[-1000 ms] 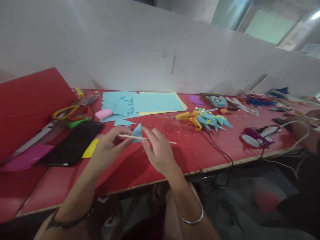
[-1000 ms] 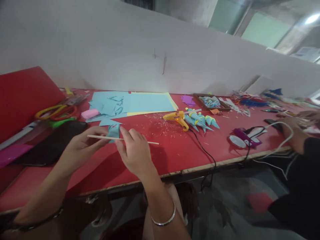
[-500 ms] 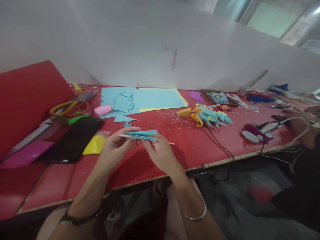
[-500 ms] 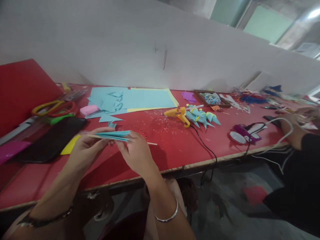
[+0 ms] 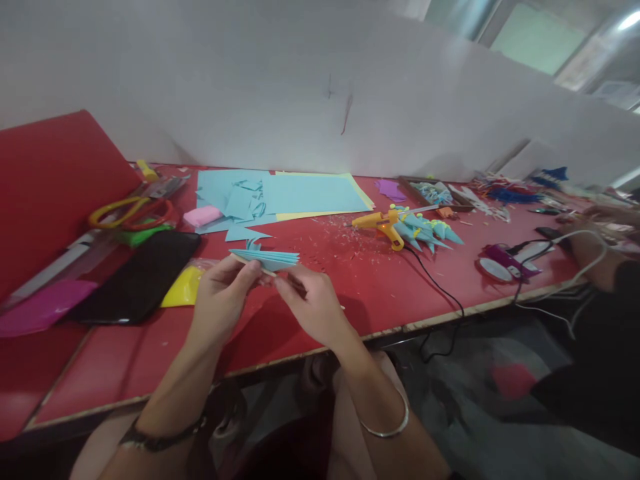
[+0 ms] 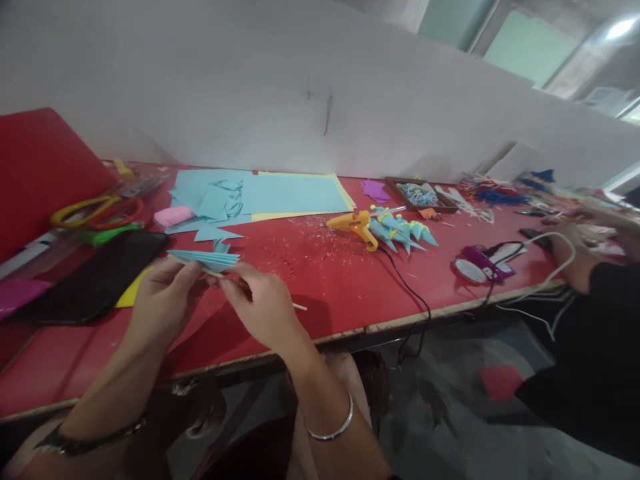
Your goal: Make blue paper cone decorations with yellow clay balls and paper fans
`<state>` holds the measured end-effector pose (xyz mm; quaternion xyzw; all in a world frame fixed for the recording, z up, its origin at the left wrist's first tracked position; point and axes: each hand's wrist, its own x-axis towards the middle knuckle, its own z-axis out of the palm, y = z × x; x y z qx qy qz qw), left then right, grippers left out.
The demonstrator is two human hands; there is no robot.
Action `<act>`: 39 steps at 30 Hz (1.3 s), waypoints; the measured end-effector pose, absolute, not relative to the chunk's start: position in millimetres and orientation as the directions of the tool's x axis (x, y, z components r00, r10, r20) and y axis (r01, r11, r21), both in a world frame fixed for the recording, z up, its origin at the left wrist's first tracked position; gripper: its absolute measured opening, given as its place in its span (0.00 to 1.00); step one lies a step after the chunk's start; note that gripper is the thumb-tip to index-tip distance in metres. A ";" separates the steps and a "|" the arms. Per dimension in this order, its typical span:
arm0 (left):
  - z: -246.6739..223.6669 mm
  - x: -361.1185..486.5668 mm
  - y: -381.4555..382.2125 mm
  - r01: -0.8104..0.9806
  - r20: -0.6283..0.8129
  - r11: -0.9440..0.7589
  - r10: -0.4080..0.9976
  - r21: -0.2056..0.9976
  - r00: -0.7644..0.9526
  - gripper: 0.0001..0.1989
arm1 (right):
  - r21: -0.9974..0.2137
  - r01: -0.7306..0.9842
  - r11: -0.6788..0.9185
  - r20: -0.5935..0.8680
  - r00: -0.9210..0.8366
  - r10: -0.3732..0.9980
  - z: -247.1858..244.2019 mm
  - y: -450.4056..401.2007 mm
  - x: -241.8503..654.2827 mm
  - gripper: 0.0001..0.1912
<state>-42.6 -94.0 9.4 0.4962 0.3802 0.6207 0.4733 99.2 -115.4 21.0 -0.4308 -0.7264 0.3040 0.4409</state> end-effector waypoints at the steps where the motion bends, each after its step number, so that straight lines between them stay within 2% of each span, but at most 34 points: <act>1: 9.6 -42.4 -94.3 -0.221 0.254 -0.260 0.966 0.940 -0.055 0.11 | -0.825 0.359 0.438 0.373 -0.237 0.897 21.3 -115.5 99.1 0.14; 5: 7.3 -42.9 -93.7 -0.153 0.310 -0.320 0.947 0.935 -0.083 0.10 | -0.863 0.327 0.386 0.316 -0.249 0.916 23.7 -116.5 98.6 0.15; 11: 10.2 -42.1 -96.4 0.051 0.376 -0.373 0.917 0.927 -0.133 0.11 | -0.951 0.166 0.262 0.200 -0.315 0.928 27.9 -117.7 98.3 0.16; 14: 18.5 -41.8 -102.8 0.219 0.415 -0.378 0.895 0.900 -0.163 0.13 | -0.992 0.055 0.115 0.082 -0.411 0.908 28.7 -119.3 95.5 0.15; 16: 23.3 -41.7 -106.9 0.268 0.424 -0.371 0.889 0.889 -0.175 0.12 | -0.999 -0.037 -0.006 0.013 -0.477 0.879 28.1 -120.8 91.3 0.14; 22: 24.7 -40.4 -112.3 0.103 0.369 -0.355 0.902 0.929 -0.225 0.08 | -0.952 -0.232 -0.197 -0.043 -0.539 0.841 19.0 -124.5 74.4 0.12; 27: 21.6 -38.2 -114.0 0.058 0.435 -0.436 0.860 0.898 -0.268 0.09 | -0.906 -0.347 -0.241 -0.005 -0.562 0.827 10.3 -124.1 70.3 0.11; 30: 21.2 -38.9 -113.9 -0.058 0.385 -0.406 0.897 0.912 -0.218 0.09 | -0.902 -0.349 -0.253 -0.015 -0.562 0.827 10.4 -123.6 72.0 0.12; 34: 22.7 -40.8 -113.2 -0.181 0.319 -0.326 0.945 0.928 -0.070 0.09 | -0.904 -0.334 -0.268 -0.045 -0.549 0.835 11.9 -124.3 73.9 0.14; 39: 25.7 -41.7 -110.9 -0.307 0.257 -0.247 0.966 0.919 -0.007 0.11 | -0.847 -0.420 -0.326 -0.023 -0.583 0.812 13.8 -126.3 73.5 0.16</act>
